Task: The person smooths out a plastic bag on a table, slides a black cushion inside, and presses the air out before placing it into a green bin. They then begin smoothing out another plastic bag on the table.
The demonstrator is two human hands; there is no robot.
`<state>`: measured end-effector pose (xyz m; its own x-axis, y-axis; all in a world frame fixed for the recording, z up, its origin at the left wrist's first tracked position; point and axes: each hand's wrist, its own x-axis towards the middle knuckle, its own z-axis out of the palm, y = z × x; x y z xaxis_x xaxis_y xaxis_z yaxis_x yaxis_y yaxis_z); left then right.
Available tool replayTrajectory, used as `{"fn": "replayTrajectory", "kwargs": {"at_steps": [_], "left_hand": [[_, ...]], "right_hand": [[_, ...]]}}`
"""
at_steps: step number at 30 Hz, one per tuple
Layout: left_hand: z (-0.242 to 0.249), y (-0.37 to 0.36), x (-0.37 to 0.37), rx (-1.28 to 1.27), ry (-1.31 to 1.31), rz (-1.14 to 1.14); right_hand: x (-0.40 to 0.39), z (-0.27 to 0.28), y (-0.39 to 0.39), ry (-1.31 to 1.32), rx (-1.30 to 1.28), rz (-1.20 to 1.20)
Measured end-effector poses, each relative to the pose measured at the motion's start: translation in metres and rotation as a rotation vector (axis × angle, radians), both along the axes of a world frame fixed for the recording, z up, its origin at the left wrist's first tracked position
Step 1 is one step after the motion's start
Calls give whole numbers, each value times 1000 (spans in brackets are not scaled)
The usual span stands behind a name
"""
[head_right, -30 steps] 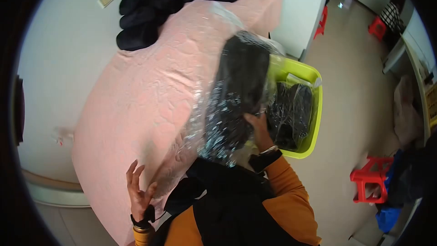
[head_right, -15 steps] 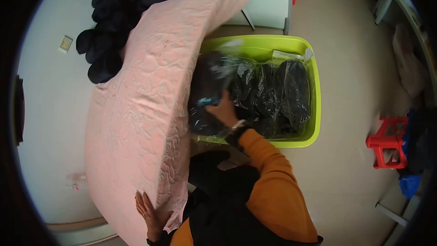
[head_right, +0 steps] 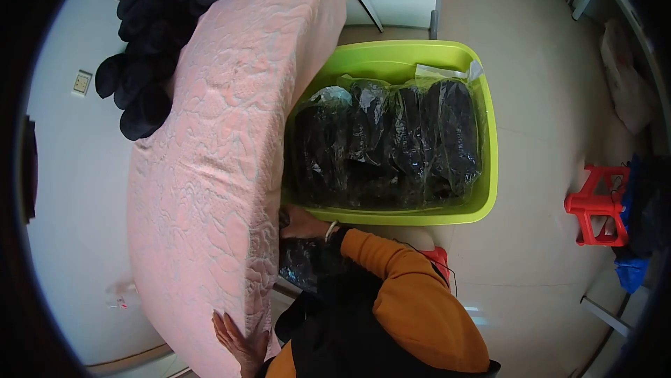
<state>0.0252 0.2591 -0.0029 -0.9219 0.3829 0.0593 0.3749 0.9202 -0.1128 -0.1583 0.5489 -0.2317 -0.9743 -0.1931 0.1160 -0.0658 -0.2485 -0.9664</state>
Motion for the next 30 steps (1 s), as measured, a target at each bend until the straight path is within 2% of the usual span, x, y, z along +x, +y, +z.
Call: {"fn": "replayTrajectory", "kwargs": {"at_steps": [1, 2, 4, 5, 7, 8, 11, 13, 14, 16, 19, 21, 27, 28, 30], "left_hand": [[-1, 0, -1, -3, 20, -5], [-2, 0, -1, -5, 41, -8], [-3, 3, -3, -2, 61, -6], [-2, 7, -5, 24, 84, -20], [1, 14, -9, 75, 130, -53], [2, 16, -9, 76, 128, -50], [8, 18, -9, 79, 77, -15], [9, 18, -10, 84, 73, -8], [8, 18, -10, 96, 66, -8], [9, 18, -8, 107, 52, 8], [14, 19, -10, 74, 11, 38], [12, 17, -13, 78, 13, 73], [29, 29, -19, 135, 5, 147], [27, 27, -19, 141, 25, 202], [18, 16, -13, 127, -20, 174]], "right_hand": [[-1, -1, 11, -172, -54, 16], [-2, -2, 21, -173, -51, 19], [-5, 4, 45, -111, -184, -339], [-7, -2, 57, -114, -179, -336], [-17, -26, 74, 31, 105, -530], [-30, -46, 75, 29, 107, -527], [-67, -90, 66, -170, 410, -594], [-48, -91, 55, -178, 426, -573], [-95, -85, 36, -188, 449, -561], [-132, -78, 33, -209, 494, -529], [-158, -63, 12, -178, 547, -461], [-186, -46, 3, -122, 585, -386], [-201, -26, -7, 50, 696, -94], [-208, -21, -4, 84, 717, -48], [-221, -11, 1, 157, 758, 48]]}}
